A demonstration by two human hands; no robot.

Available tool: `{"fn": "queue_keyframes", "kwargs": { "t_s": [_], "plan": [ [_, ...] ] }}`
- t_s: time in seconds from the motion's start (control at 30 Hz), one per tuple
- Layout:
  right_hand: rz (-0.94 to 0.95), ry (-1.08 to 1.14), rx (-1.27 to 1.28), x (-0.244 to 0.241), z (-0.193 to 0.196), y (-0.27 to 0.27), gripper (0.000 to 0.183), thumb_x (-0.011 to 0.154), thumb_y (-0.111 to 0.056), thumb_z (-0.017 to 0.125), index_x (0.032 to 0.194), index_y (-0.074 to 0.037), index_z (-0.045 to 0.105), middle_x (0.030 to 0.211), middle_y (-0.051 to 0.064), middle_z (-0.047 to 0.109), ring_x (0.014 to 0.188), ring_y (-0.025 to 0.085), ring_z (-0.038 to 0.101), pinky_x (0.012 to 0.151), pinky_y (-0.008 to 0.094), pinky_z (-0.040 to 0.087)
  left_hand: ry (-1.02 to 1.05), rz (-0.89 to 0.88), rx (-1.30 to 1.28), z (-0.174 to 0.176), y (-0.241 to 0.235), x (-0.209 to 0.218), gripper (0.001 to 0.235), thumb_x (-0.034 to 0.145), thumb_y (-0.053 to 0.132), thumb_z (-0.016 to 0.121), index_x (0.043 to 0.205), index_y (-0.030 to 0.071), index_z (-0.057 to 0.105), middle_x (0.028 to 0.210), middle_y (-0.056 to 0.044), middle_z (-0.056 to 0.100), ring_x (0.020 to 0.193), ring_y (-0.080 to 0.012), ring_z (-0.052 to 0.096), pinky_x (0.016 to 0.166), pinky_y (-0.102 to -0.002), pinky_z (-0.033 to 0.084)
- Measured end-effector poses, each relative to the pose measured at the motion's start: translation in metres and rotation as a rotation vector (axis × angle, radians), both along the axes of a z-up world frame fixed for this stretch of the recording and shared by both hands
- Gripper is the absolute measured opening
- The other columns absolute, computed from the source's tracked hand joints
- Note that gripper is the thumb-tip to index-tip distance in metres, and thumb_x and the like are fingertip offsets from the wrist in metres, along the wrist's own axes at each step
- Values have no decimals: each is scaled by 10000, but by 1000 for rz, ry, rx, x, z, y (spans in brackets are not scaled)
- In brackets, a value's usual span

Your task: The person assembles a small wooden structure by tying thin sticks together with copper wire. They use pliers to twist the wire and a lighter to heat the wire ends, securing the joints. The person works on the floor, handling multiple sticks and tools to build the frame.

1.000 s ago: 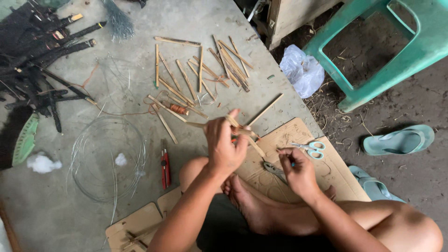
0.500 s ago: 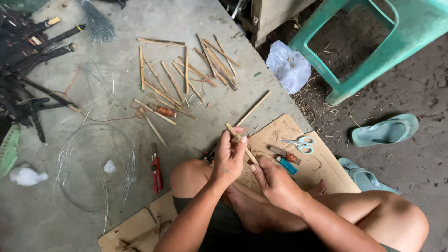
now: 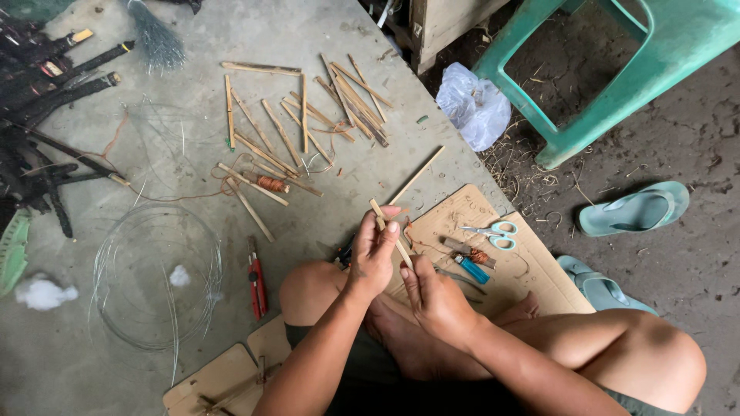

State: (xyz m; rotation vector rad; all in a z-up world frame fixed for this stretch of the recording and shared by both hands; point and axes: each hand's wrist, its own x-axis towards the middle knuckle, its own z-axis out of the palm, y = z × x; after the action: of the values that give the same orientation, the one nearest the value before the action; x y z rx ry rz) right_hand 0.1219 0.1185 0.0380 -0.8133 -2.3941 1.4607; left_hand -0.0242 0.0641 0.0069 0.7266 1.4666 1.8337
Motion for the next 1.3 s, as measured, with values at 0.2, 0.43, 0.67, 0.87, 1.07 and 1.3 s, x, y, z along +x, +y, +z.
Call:
{"fn": "queue_keyframes", "kwargs": {
  "t_s": [0.2,0.43,0.67,0.87,1.07,1.3],
  "plan": [
    [122,149,-226,-3,21,4,755,854,-283,758,1432,25,384,1429,308,349,1346,451,365,1083,521,352,-678,-13,435,4,6,-16,376,1024,179,537,1366,21,550,976,-38,581,938,-197,549,1075,-482,448],
    [154,-312,209,-1,54,-8,1259,662,-627,836,1568,-4,221,1609,293,148,1477,442,146,1176,522,172,-770,-145,646,16,-5,-22,532,971,206,483,1451,-23,509,1040,-89,678,1132,-311,614,1235,-601,339],
    [162,-77,600,3,50,28,1042,707,-638,768,1423,36,424,1295,344,528,1279,490,478,1079,632,319,-851,-212,399,-1,-12,-27,618,942,218,455,1500,-47,458,1083,-150,687,1134,-387,632,1143,-599,385],
    [237,-50,-22,22,8,78,291,1019,-303,596,1008,-25,682,725,88,642,656,236,600,644,365,527,-483,-343,-224,2,-28,-12,530,1011,282,479,1500,80,434,1175,-111,688,1153,-260,650,1039,-473,476],
    [87,-146,-675,44,-20,71,294,1019,-301,534,1105,-93,725,659,-57,511,552,48,430,497,222,359,-151,-463,-250,5,-46,0,358,1112,164,441,1443,50,517,799,11,544,630,-62,498,563,-237,425],
    [-11,-29,-813,42,-26,61,314,1024,-290,563,1169,-67,729,656,-62,499,532,44,394,469,217,305,-390,-270,-177,13,-28,17,283,1083,129,488,1359,85,530,708,76,407,545,-14,344,461,-197,291]
  ]
}}
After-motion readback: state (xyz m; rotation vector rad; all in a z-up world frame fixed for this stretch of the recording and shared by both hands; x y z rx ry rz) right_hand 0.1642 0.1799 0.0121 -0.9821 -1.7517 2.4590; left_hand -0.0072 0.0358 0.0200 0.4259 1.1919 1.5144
